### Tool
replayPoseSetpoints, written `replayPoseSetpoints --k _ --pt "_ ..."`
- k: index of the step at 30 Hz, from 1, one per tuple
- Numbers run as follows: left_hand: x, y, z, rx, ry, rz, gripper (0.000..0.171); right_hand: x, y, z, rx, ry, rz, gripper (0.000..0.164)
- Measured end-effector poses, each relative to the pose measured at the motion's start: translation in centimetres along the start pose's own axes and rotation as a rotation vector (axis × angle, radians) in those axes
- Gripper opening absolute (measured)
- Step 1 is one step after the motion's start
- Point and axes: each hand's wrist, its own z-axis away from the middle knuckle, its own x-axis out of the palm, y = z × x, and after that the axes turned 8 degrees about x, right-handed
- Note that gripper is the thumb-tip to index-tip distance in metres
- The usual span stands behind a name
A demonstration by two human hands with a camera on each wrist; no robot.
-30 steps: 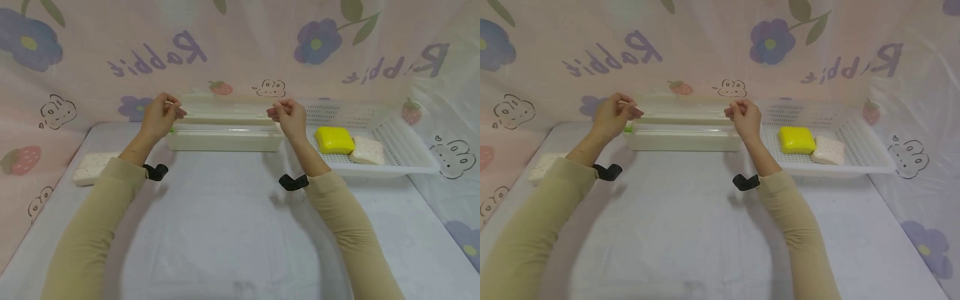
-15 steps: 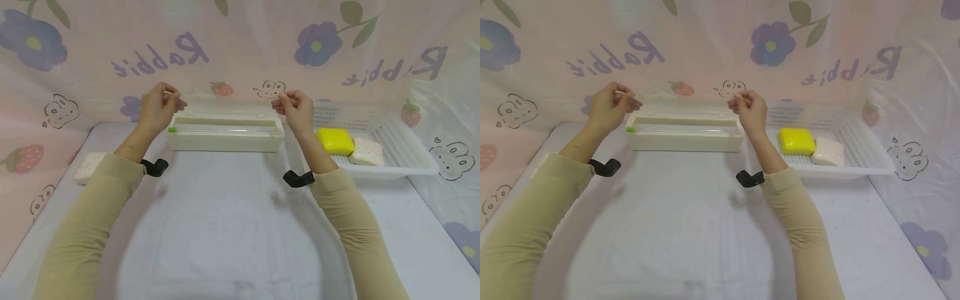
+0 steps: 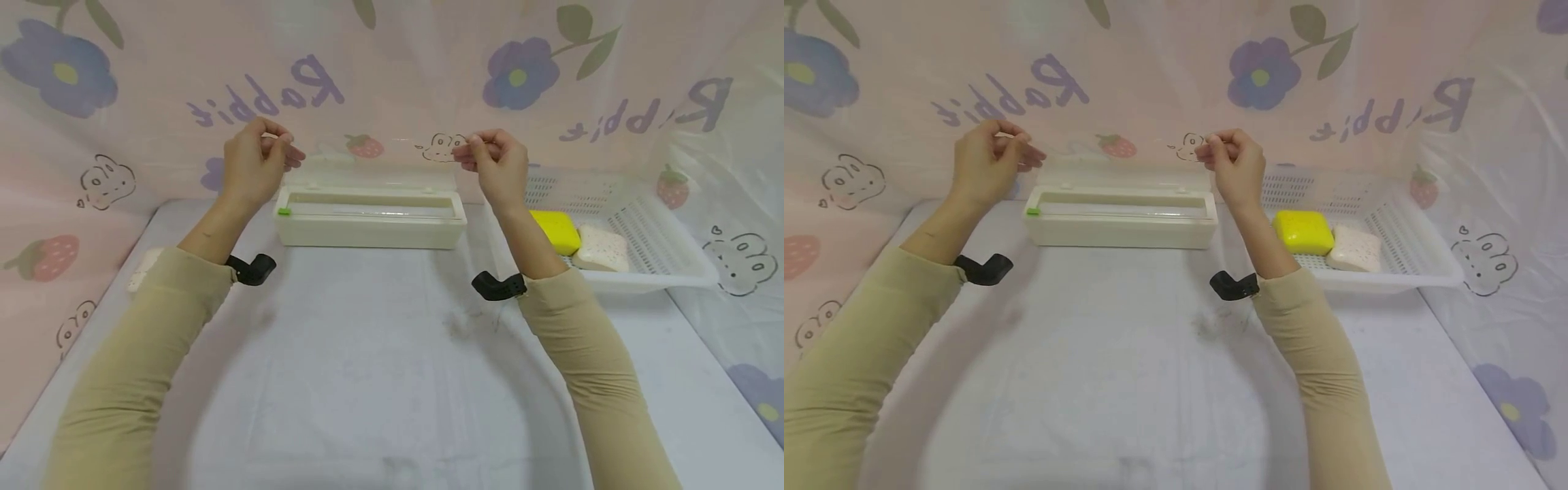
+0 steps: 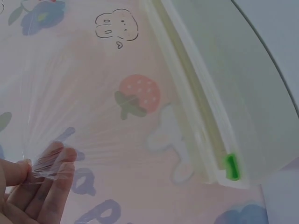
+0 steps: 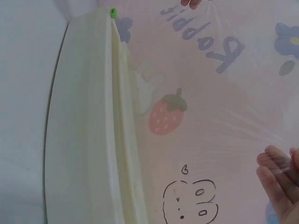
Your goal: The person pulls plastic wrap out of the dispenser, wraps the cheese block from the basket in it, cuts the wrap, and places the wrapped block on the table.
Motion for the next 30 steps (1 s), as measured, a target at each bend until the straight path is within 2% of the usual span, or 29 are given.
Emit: replayPoseSetpoints --k 4,9,13,19,30 --pt "-0.4 0.7 -0.2 0.024 0.006 0.005 0.020 -0.1 -0.6 -0.2 -0.039 0.003 -0.034 0.008" --pt "-0.9 1.3 -0.6 0.047 0.023 0.028 0.019 -0.2 -1.4 -0.6 -0.035 0.002 -0.114 0.008" --pt "-1.3 1.9 -1.0 0.066 0.042 0.048 0.016 -0.3 -2.2 -0.9 -0.039 0.006 -0.137 0.008" --pt "-2.2 2.8 -1.6 0.068 0.049 0.126 0.006 -0.4 -3.7 -1.3 -0.040 0.008 -0.170 0.007" --pt "-3.1 4.6 -2.1 0.109 0.112 0.270 0.007 -0.7 -5.9 -1.7 -0.072 0.014 -0.272 0.008"
